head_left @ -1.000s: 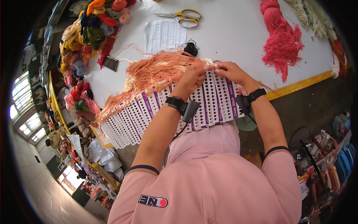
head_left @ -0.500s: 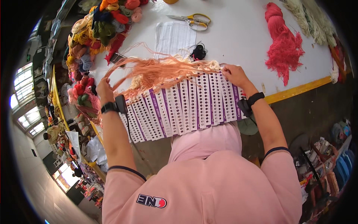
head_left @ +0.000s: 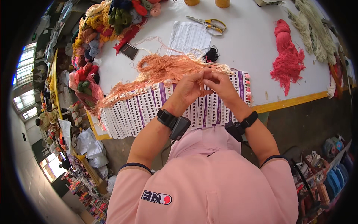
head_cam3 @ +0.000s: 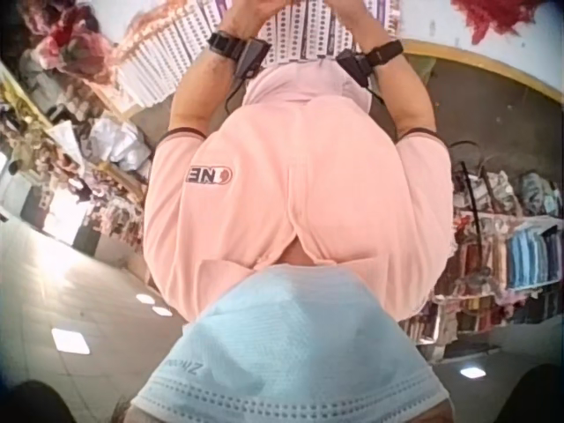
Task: The person threads strands of peach yarn through the holes of a paper organizer by hand, then sets it aside to pick up pink yarn and threads it through the remaining holes.
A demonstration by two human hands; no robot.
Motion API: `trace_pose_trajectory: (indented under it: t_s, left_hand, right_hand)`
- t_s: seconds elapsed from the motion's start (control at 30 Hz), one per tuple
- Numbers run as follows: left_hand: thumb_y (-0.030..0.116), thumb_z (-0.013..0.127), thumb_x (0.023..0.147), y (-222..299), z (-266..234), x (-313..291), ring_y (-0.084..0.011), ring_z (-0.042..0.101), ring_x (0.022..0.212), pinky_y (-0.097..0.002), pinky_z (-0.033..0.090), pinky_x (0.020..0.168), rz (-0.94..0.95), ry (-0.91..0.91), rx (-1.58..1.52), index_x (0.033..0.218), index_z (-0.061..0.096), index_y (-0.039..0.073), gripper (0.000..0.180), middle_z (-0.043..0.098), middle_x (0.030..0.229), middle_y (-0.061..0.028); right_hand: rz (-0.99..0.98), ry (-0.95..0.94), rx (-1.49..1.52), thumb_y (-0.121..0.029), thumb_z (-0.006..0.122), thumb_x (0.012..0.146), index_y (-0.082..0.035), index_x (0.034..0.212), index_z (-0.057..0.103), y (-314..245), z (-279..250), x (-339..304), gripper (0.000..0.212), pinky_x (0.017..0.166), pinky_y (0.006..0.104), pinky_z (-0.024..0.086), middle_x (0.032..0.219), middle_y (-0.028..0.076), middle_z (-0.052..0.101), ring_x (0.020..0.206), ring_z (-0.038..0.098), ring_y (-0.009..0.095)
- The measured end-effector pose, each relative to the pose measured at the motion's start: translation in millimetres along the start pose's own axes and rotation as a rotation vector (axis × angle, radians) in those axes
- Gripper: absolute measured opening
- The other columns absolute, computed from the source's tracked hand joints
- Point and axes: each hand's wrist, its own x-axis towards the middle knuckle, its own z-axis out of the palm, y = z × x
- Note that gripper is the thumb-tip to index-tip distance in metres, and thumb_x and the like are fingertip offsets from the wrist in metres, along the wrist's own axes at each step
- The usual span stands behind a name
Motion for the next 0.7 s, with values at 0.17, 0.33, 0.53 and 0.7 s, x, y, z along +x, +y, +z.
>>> trace_pose_trajectory:
  t_s: [0.17,0.33,0.53,0.7]
  left_hand:
    - [0.025,0.056,0.095,0,3,-7,-0.0228,0.058,0.111,-0.0553,0.046,0.096,-0.004,-0.113,-0.019,0.12,0.06,0.003,0.033,0.06,0.119,-0.0094]
    - [0.025,0.055,0.096,-3,4,-8,-0.0228,0.058,0.111,-0.0565,0.045,0.096,-0.035,-0.094,0.011,0.122,0.059,0.003,0.034,0.06,0.118,-0.0096]
    - [0.023,0.052,0.098,0,5,-11,-0.0238,0.058,0.109,-0.0595,0.045,0.095,-0.04,-0.074,-0.038,0.124,0.056,0.002,0.034,0.059,0.116,-0.0096]
    - [0.023,0.048,0.099,-1,5,-10,-0.0235,0.059,0.105,-0.0589,0.048,0.091,-0.027,-0.032,-0.042,0.124,0.054,0.003,0.032,0.059,0.113,-0.009]
  right_hand:
    - [0.149,-0.027,0.222,-0.011,0.063,0.091,-0.003,0.095,0.064,-4,-2,-6,0.01,0.074,0.0249,0.05,0.091,0.001,0.064,0.087,0.061,0.01]
    - [0.132,0.021,0.218,-0.013,0.064,0.091,-0.005,0.093,0.063,-11,12,-10,0.008,0.076,0.0234,0.048,0.09,-0.001,0.062,0.085,0.058,0.007]
    - [0.15,-0.016,0.285,-0.018,0.063,0.093,-0.007,0.091,0.062,-6,2,-13,0.011,0.072,0.0219,0.046,0.085,-0.003,0.058,0.08,0.053,0.005]
    - [0.189,-0.032,0.345,-0.02,0.058,0.096,-0.007,0.095,0.061,-8,-2,-18,0.013,0.07,0.0212,0.045,0.085,-0.004,0.058,0.078,0.052,0.004]
